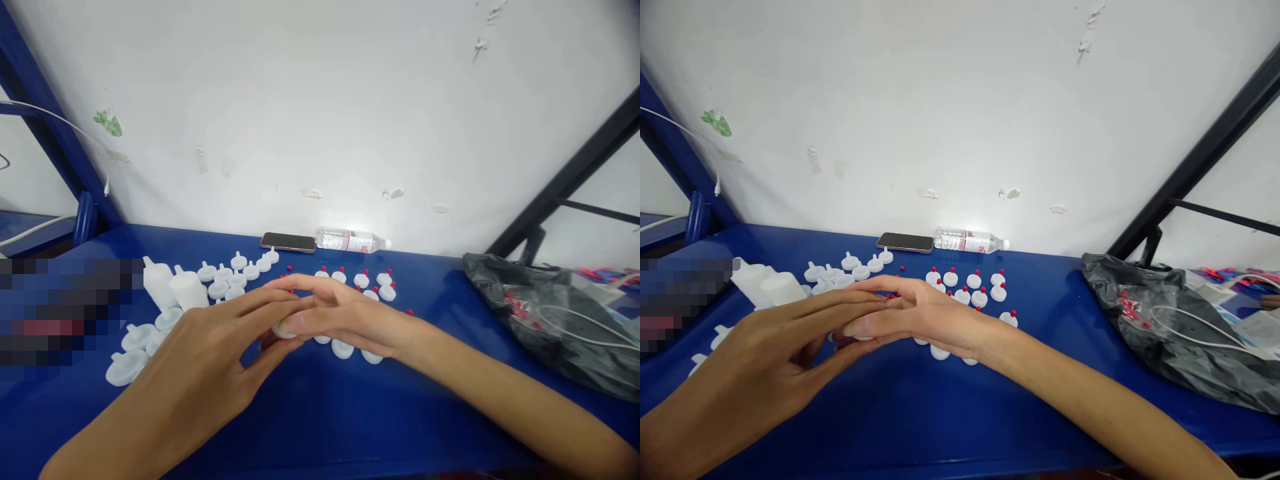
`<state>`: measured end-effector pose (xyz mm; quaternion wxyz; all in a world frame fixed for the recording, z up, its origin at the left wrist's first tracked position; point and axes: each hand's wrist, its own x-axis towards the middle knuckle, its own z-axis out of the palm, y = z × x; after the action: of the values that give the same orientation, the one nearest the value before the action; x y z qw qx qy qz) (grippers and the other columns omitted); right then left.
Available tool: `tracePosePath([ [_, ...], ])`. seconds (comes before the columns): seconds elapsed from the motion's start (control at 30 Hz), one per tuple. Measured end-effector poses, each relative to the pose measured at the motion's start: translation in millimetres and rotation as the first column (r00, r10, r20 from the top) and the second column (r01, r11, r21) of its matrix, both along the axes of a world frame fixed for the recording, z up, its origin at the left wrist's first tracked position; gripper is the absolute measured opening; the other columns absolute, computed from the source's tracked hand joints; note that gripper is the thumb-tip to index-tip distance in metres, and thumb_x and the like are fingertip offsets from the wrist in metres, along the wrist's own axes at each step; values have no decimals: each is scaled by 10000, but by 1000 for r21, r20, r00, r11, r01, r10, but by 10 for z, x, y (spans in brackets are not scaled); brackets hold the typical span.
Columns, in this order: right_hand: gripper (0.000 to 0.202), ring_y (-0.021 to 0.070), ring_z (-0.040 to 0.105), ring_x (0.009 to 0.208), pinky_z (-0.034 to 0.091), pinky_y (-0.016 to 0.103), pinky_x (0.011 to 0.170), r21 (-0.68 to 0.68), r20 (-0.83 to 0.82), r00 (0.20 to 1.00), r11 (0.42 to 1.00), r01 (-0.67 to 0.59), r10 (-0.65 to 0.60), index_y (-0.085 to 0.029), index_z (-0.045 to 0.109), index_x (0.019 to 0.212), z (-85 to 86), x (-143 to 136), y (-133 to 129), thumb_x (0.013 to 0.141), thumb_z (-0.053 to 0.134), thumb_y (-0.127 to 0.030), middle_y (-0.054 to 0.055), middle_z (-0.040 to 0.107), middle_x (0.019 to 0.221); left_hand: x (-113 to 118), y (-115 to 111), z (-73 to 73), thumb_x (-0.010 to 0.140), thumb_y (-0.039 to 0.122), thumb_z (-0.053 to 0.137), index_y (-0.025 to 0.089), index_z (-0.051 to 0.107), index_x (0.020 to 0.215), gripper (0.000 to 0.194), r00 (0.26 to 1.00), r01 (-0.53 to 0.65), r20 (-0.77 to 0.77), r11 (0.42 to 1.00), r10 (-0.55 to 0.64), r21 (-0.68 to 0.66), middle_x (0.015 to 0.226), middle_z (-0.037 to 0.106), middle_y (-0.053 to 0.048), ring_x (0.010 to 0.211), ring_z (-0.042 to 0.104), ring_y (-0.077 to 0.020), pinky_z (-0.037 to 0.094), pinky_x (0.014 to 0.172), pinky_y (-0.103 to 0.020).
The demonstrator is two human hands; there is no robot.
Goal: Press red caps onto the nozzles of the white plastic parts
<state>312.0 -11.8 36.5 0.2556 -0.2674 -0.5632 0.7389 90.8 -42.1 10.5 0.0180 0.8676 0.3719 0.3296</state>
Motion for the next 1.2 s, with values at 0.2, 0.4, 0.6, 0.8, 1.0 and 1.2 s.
tracePosePath([
  [0.2, 403, 197, 752, 1017, 546, 318, 860, 466, 292, 900, 870, 163, -325, -262, 642, 1174, 20, 29, -65, 887, 899, -381, 2, 795, 1089, 38, 57, -18, 1062, 427, 606, 373, 655, 1445, 390, 991, -119, -56, 991, 122, 54, 1070, 852, 48, 404, 506, -103, 390, 455, -260],
  [0.4, 146, 139, 694, 752, 465, 287, 721, 796, 400, 761, 605, -13, -511, -212, 721, 838, -9, 4, -92, 964, 787, -179, -30, 783, 824, -139, 142, -140, 935, 619, 718, 363, 546, 1599, 732, 964, -218, -179, 969, 195, -114, 989, 856, 22, 444, 598, -160, 430, 481, -283],
  [0.6, 76, 180, 713, 813, 428, 280, 673, 720, 602, 667, 659, -217, -438, -211, 787, 881, -39, -11, -128, 945, 821, -186, 11, 804, 858, -786, -9, -216, 1028, 579, 495, 366, 778, 1096, 360, 905, -349, -281, 935, 320, -59, 621, 684, 89, 487, 603, -146, 478, 612, -267],
  [0.8, 48, 235, 699, 864, 378, 317, 675, 672, 726, 516, 628, -391, -455, -230, 808, 905, -76, 45, -134, 922, 851, -216, 31, 795, 857, -872, -109, -271, 882, 325, 516, 317, 710, 774, 223, 931, -324, -226, 933, 286, -155, 535, 657, 86, 371, 529, -147, 292, 457, -268],
  [1.0, 265, 315, 716, 888, 430, 418, 844, 735, 678, 458, 512, -445, -576, -205, 817, 998, 6, 59, -196, 1015, 781, -467, 73, 767, 793, -669, -19, -289, 904, 348, 528, 309, 693, 637, 316, 947, -259, -235, 955, 221, -143, 553, 677, 31, 465, 618, -189, 355, 500, -304],
  [1.2, 574, 319, 691, 1140, 479, 405, 982, 834, 514, 706, 476, -279, -488, -208, 745, 1338, -36, -36, -290, 944, 818, -618, 89, 805, 1109, -402, -13, 3, 986, 397, 577, 367, 807, 882, 254, 993, -116, -46, 983, 110, -139, 873, 838, 61, 718, 793, -182, 537, 655, -262],
])
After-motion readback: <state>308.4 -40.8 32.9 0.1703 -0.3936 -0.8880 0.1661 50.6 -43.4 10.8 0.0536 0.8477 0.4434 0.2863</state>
